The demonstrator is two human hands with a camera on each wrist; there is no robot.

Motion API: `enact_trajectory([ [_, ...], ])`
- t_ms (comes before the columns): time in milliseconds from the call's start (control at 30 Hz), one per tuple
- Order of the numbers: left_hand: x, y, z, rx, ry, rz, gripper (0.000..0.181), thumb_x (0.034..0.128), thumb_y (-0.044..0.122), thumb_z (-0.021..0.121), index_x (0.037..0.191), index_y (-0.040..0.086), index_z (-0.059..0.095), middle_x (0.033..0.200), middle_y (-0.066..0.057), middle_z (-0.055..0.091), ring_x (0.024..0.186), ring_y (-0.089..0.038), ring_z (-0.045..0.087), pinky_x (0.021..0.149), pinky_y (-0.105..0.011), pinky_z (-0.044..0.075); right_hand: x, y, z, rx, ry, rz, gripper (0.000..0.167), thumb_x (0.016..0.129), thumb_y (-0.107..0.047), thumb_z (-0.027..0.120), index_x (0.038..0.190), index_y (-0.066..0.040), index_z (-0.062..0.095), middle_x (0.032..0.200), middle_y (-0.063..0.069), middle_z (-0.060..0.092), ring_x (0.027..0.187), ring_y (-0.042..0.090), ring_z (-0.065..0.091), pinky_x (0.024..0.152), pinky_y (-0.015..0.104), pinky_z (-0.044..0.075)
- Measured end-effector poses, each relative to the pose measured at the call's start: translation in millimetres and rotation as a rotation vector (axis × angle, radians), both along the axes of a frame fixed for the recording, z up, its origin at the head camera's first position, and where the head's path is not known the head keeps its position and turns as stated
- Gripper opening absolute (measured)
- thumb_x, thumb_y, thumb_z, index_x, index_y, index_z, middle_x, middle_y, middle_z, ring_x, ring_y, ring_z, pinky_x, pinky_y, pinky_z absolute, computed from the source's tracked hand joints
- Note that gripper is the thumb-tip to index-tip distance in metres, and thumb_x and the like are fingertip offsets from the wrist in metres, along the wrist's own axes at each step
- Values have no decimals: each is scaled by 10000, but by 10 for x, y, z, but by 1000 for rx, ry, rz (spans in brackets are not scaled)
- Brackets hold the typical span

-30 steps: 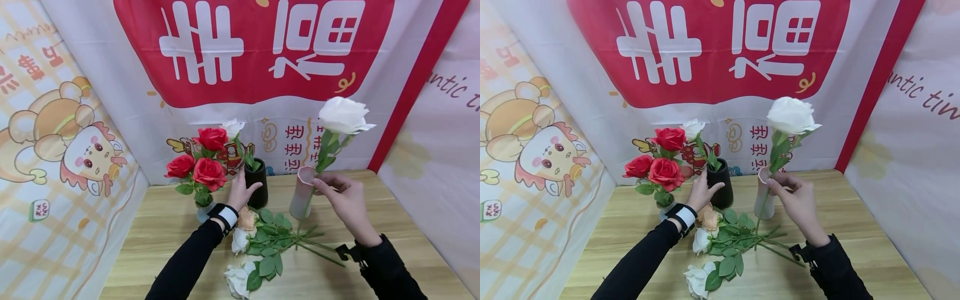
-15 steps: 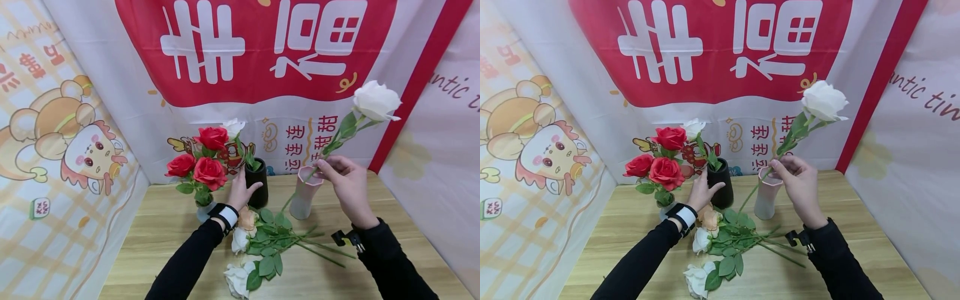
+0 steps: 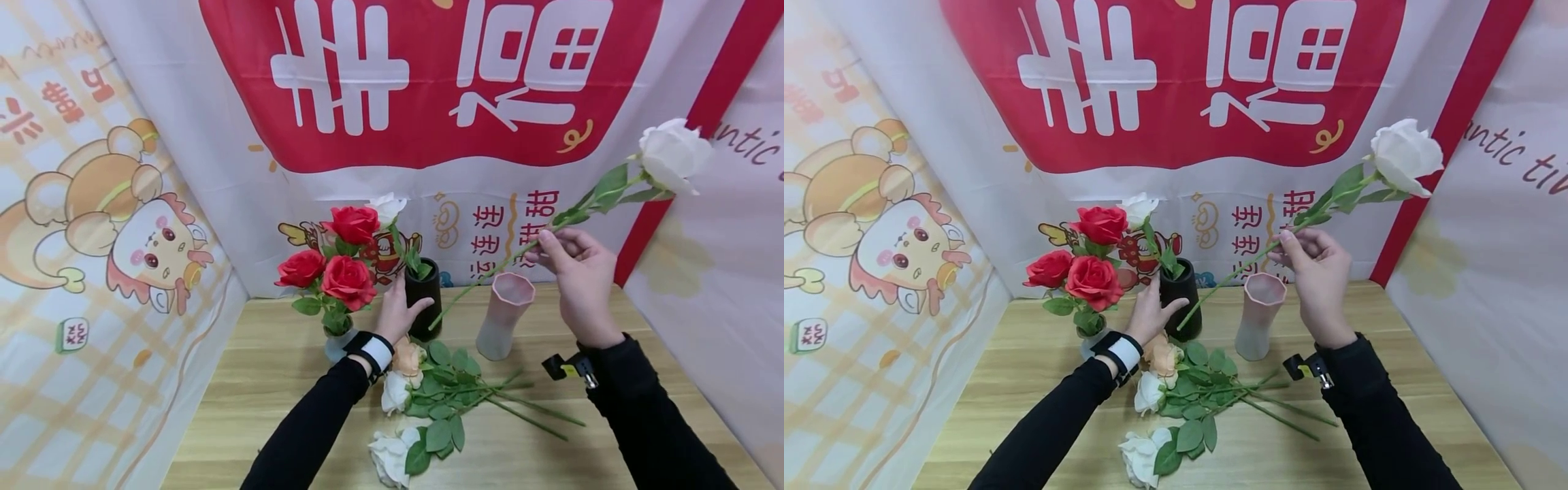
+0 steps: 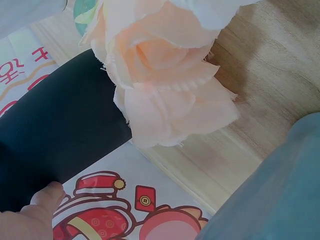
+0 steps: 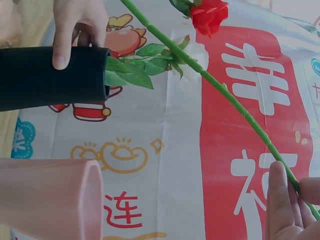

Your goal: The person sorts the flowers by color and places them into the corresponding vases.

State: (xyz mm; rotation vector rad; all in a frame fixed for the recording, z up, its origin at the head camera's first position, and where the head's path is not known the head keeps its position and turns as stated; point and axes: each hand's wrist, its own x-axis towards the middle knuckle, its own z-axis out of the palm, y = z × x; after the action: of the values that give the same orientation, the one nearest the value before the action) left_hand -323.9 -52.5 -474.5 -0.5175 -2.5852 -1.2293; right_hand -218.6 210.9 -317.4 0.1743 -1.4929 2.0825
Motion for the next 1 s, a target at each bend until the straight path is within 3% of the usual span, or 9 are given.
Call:
enact_trajectory([
  [300, -4, -2, 9, -7, 22, 3, 991, 869, 363, 763, 1576, 76, 131, 1565, -196, 262, 1374, -361, 345, 1091, -424, 332, -114, -55, 122, -34, 46, -14, 373, 861, -105, 751, 1111, 125, 597, 1066, 272, 658, 846, 298, 687, 810, 378, 535],
  [500, 0, -4, -5, -11, 21, 0, 991, 872, 370, 760, 1576, 69, 131, 1574, -185, 240, 1392, -346, 317, 1100, -426, 316, -153, -101, 78, -19, 41, -22, 303, 891, -85, 720, 1117, 86, 612, 1070, 247, 672, 850, 284, 695, 812, 358, 538],
  [700, 1, -8, -36, 0, 20, -2, 972, 878, 381, 750, 1577, 80, 144, 1560, -191, 272, 1370, -354, 348, 1078, -453, 346, -233, -178, 24, -38, 122, -42, 246, 908, -26, 683, 1100, 105, 602, 1062, 272, 650, 916, 334, 666, 842, 392, 530],
  [1000, 5, -8, -29, -5, 14, 4, 954, 882, 387, 744, 1563, 35, 175, 1555, -195, 282, 1365, -352, 357, 1078, -446, 348, -258, -379, -78, 124, 152, -50, 199, 944, -33, 637, 1089, 95, 590, 1043, 270, 633, 910, 342, 657, 838, 377, 537],
])
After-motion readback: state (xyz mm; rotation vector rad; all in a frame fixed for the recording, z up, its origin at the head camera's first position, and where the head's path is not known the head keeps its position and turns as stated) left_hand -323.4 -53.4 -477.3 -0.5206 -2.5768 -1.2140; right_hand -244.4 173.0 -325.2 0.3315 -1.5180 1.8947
